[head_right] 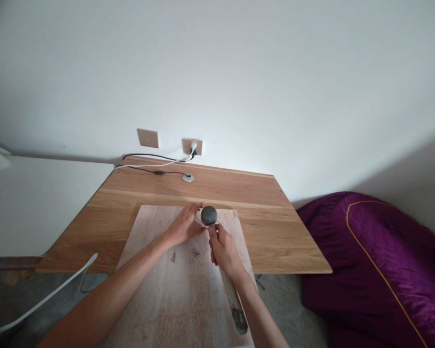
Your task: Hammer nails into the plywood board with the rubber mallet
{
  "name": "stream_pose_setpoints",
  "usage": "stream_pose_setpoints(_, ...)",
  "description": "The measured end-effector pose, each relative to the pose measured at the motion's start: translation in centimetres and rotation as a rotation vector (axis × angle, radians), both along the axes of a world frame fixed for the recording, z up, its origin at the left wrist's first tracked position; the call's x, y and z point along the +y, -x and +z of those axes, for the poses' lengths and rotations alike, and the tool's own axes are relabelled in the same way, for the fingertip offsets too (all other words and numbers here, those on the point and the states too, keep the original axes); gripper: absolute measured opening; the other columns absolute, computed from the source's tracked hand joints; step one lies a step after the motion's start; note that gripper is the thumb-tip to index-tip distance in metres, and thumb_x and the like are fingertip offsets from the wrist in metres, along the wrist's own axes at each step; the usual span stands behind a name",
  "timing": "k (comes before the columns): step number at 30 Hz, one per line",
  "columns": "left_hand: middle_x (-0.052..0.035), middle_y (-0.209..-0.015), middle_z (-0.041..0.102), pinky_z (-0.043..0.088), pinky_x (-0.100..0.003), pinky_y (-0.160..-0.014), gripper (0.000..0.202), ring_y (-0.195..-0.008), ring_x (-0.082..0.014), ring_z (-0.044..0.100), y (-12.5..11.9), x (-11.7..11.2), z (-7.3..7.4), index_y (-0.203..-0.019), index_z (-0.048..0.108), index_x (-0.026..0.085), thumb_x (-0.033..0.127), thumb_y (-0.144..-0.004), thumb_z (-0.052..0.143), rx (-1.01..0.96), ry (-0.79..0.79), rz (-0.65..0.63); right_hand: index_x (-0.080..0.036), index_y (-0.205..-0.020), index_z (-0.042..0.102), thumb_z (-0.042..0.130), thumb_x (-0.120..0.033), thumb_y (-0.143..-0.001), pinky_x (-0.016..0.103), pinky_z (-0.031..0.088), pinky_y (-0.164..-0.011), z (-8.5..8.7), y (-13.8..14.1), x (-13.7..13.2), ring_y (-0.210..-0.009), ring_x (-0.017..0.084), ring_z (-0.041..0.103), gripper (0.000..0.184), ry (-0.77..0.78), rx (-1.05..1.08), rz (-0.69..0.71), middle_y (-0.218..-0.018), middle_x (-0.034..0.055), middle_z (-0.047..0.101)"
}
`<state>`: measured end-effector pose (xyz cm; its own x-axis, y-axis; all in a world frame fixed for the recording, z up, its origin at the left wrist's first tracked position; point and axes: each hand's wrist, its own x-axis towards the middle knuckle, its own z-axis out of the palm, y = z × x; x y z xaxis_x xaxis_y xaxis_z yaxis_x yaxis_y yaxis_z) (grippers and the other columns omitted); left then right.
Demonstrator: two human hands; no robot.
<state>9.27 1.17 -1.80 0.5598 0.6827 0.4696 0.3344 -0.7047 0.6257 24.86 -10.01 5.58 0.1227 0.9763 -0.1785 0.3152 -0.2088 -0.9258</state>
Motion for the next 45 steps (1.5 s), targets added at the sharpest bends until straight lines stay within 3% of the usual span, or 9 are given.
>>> stream_pose_setpoints(6,-0.0124,-0.136,0.064,0.049,-0.053,-0.112,0.062,-0.13,-0.0336,0.059,0.1,0.1,-0.1,-0.138,0.057,0.024,0.033,-0.084,0.086,0.003,0.031,-0.003,-0.023,-0.096,0.05,0.049,-0.073,-0.096,0.02,0.026,-0.032,0.1,-1.1,-0.3,-0.031,0.006,0.039,0.05,-0.111,0.096,-0.12,-0.058,-0.011,0.047)
stream_pose_setpoints(11,-0.0087,-0.117,0.069,0.054,-0.043,-0.103,0.02,-0.115,-0.0259,0.066,0.2,-0.1,0.7,-0.115,0.068,0.021,0.019,-0.095,0.069,-0.042,0.046,0.026,-0.024,-0.094,0.049,0.058,-0.076,-0.09,0.02,0.023,-0.031,-1.0,-2.1,-2.8,-0.029,0.006,0.039,0.053,-0.012,0.165,-0.111,-0.058,-0.0118,0.046)
stream_pose_setpoints(17,-0.0069,-0.112,0.073,0.055,-0.038,-0.097,0.036,-0.106,-0.0232,0.069,2.7,-2.9,3.5,-0.112,0.069,0.02,-0.002,-0.087,0.056,0.223,-0.082,-0.142,-0.025,-0.087,0.049,0.051,-0.071,-0.096,0.021,0.029,-0.036,-3.8,-2.6,-4.9,-0.032,0.008,0.041,0.047,0.038,-0.014,-0.054,-0.05,-0.0111,0.047)
stream_pose_setpoints(21,-0.0055,-0.098,0.076,0.055,-0.038,-0.092,0.027,-0.095,-0.0238,0.072,4.7,-5.7,5.8,-0.108,0.068,0.019,0.002,-0.089,0.06,0.509,-0.167,-0.27,-0.026,-0.086,0.047,0.049,-0.072,-0.096,0.022,0.031,-0.037,-3.6,-2.7,-4.9,-0.033,0.01,0.041,0.047,0.054,-0.01,-0.033,-0.045,-0.0112,0.046)
stream_pose_setpoints(25,-0.0064,-0.111,0.076,0.055,-0.038,-0.094,0.037,-0.102,-0.0242,0.072,6.3,-7.5,7.3,-0.117,0.065,0.02,-0.001,-0.087,0.061,0.586,-0.185,-0.25,-0.026,-0.089,0.047,0.048,-0.074,-0.096,0.023,0.031,-0.038,-3.2,-2.6,-4.9,-0.033,0.011,0.041,0.048,0.068,0.0,-0.035,-0.045,-0.0111,0.046)
stream_pose_setpoints(31,-0.0025,-0.105,0.077,0.056,-0.032,-0.085,0.043,-0.097,-0.0208,0.072,9.1,-8.0,6.1,-0.117,0.065,0.022,-0.008,-0.087,0.057,0.585,-0.191,-0.207,-0.027,-0.09,0.05,0.045,-0.074,-0.097,0.026,0.035,-0.042,-3.0,-2.4,-5.0,-0.035,0.014,0.044,0.048,0.053,-0.043,-0.045,-0.043,-0.0098,0.048)
stream_pose_setpoints(36,-0.0066,-0.108,0.076,0.057,-0.034,-0.083,0.037,-0.096,-0.0228,0.071,9.5,-9.0,5.6,-0.118,0.065,0.018,-0.005,-0.09,0.055,0.631,-0.434,-0.252,-0.027,-0.089,0.05,0.045,-0.066,-0.101,0.027,0.038,-0.048,-2.9,-2.5,-5.1,-0.039,0.015,0.047,0.041,0.021,-0.11,-0.043,-0.043,-0.0085,0.05)
stream_pose_setpoints(40,-0.004,-0.088,0.073,0.056,-0.035,-0.075,0.029,-0.082,-0.0219,0.069,9.1,-9.5,5.9,-0.109,0.068,0.017,-0.003,-0.093,0.054,0.655,-0.58,-0.274,-0.026,-0.091,0.05,0.043,-0.065,-0.102,0.026,0.035,-0.044,-3.1,-2.5,-5.1,-0.037,0.015,0.045,0.041,0.034,-0.108,-0.041,-0.043,-0.0094,0.048)
stream_pose_setpoints(45,-0.004,-0.094,0.076,0.057,-0.037,-0.085,0.023,-0.088,-0.0205,0.07,7.5,-6.5,5.5,-0.111,0.071,0.023,0.009,-0.098,0.059,0.295,-0.326,-0.092,-0.026,-0.091,0.05,0.043,-0.067,-0.101,0.025,0.034,-0.043,-3.0,-2.4,-5.0,-0.036,0.014,0.044,0.043,0.038,-0.103,-0.041,-0.043,-0.0088,0.049)
